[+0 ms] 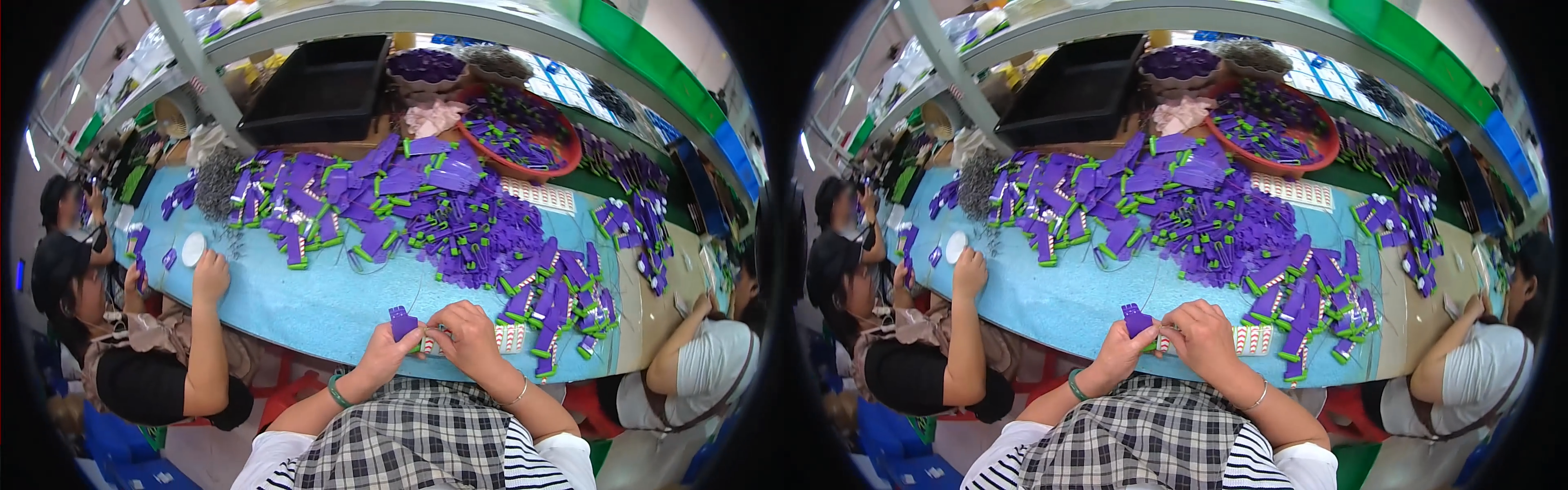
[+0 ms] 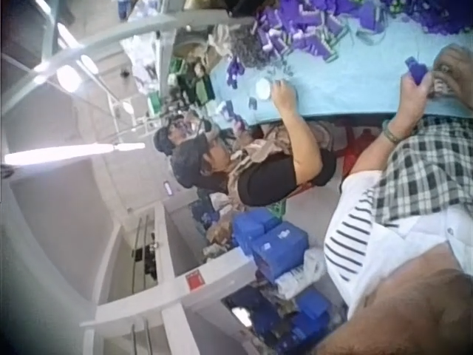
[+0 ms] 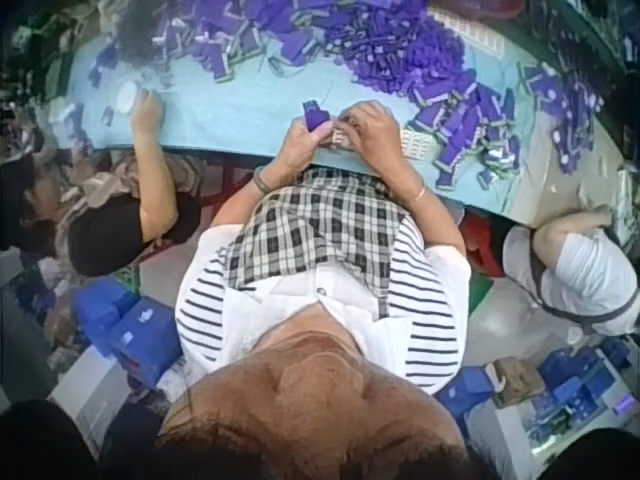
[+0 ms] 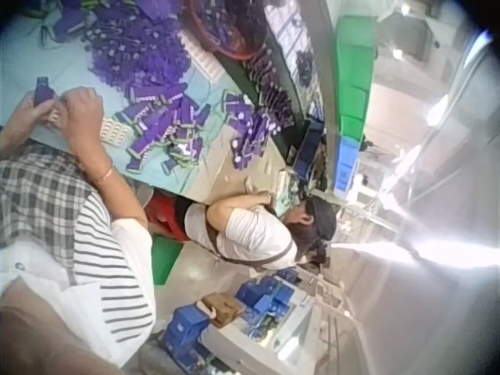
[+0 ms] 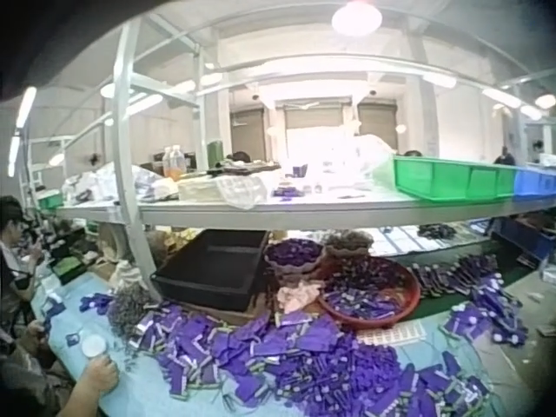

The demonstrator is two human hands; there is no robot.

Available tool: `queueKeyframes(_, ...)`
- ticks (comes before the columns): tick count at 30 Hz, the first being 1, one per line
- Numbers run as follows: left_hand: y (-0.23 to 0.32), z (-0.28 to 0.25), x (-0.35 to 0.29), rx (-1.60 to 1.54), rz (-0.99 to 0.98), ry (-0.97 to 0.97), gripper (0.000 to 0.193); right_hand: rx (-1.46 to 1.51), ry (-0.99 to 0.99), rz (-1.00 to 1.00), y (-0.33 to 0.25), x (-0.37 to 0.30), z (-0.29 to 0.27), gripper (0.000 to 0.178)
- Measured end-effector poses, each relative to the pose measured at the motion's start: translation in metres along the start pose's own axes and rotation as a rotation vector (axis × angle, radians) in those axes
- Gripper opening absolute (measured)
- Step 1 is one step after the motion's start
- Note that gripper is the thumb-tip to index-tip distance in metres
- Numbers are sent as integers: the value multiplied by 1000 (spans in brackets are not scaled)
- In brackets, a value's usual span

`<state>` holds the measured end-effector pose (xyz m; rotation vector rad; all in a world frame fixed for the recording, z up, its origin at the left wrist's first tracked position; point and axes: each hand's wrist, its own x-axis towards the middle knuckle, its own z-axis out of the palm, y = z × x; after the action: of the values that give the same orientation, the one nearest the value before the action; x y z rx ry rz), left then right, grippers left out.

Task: The person applies stickers to plastic toy parts and connects green pieces to purple pieces by hand at a workbench.

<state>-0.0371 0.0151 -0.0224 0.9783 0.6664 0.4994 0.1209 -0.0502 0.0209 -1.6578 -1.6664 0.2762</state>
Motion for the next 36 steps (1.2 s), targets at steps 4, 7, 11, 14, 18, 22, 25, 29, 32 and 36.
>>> queueKeyframes(4,1,-7,-2,-13,-43,35,19,80,-58,-26,9,4,13,12)
queueKeyframes(7,7,-7,1,-53,-78,45,17,25,63,-252,8,8,16,16)
queueKeyframes(11,-1,-8,10,87,37,90,14,594,43,-160,14,2,17,17)
queueKeyframes(14,11,-10,9,197,74,243,14,1430,16,346,31,1,22,16)
queueKeyframes(18,18,-22,5,353,444,343,16,1586,6,534,48,3,34,10)
queueKeyframes(22,29,-19,2,506,220,39,13,1702,-114,490,46,5,32,10)
queueKeyframes(25,18,-30,5,841,304,36,12,2135,-112,518,49,9,28,8)
queueKeyframes(29,28,-39,2,311,241,290,15,1450,-143,669,55,13,30,7)
queueKeyframes(32,41,-25,-1,219,284,117,16,1197,-161,504,45,5,41,6)
queueKeyframes(36,33,-27,5,272,158,48,17,1565,-45,500,37,12,30,7)
